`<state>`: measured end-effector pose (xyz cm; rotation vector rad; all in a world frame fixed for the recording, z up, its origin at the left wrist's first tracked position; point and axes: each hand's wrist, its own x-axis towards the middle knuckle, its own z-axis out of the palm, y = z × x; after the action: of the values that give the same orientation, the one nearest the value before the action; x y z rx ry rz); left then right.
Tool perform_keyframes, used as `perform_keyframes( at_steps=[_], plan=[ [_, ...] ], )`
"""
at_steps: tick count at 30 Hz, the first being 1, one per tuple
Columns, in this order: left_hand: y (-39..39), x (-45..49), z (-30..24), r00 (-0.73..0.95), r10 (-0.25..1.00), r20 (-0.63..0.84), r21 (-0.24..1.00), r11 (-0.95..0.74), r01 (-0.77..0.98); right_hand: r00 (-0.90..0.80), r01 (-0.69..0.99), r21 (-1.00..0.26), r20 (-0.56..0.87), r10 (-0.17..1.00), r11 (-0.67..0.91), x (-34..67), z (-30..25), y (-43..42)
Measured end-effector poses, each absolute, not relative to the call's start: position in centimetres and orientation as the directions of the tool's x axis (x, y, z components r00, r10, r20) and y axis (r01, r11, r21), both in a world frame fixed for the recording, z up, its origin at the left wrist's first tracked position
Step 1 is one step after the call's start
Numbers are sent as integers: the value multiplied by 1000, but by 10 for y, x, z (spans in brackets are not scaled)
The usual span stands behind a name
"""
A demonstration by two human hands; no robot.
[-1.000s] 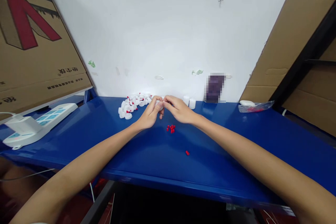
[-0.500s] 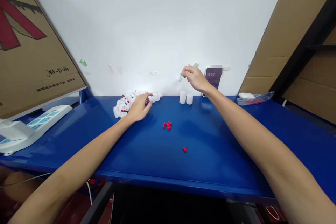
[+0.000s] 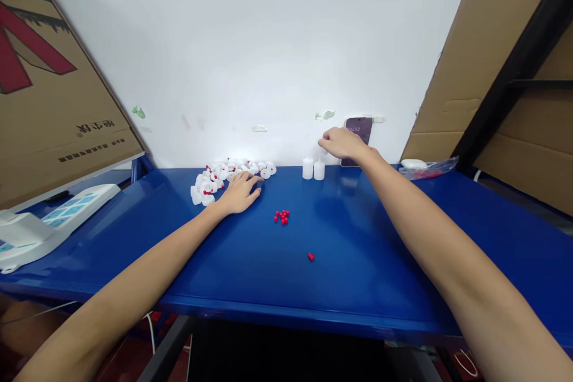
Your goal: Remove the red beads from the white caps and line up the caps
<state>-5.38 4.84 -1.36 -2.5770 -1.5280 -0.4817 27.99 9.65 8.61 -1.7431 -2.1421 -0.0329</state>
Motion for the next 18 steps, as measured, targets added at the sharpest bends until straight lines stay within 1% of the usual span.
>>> perform_keyframes(
  at_steps=[4,6,11,14,18],
  plan=[
    [49,-54,-14,456,816,356,51,-504,862,-214,954,-166,210,954,250,277,84,96],
    [48,-53,-15,471,802,368,57,-525,849,-239,952,-146,192,952,269,278,82,97],
    [49,-55,-16,482,800,358,77,-540,838,-263,955,-77,225,938,286,288,77,100],
    [51,-55,-17,505,790,347,82,-562,823,-279,946,-87,266,922,312,295,78,99],
    [51,-55,-17,493,804,332,112,-552,826,-269,946,-108,258,928,304,299,84,95]
  ],
)
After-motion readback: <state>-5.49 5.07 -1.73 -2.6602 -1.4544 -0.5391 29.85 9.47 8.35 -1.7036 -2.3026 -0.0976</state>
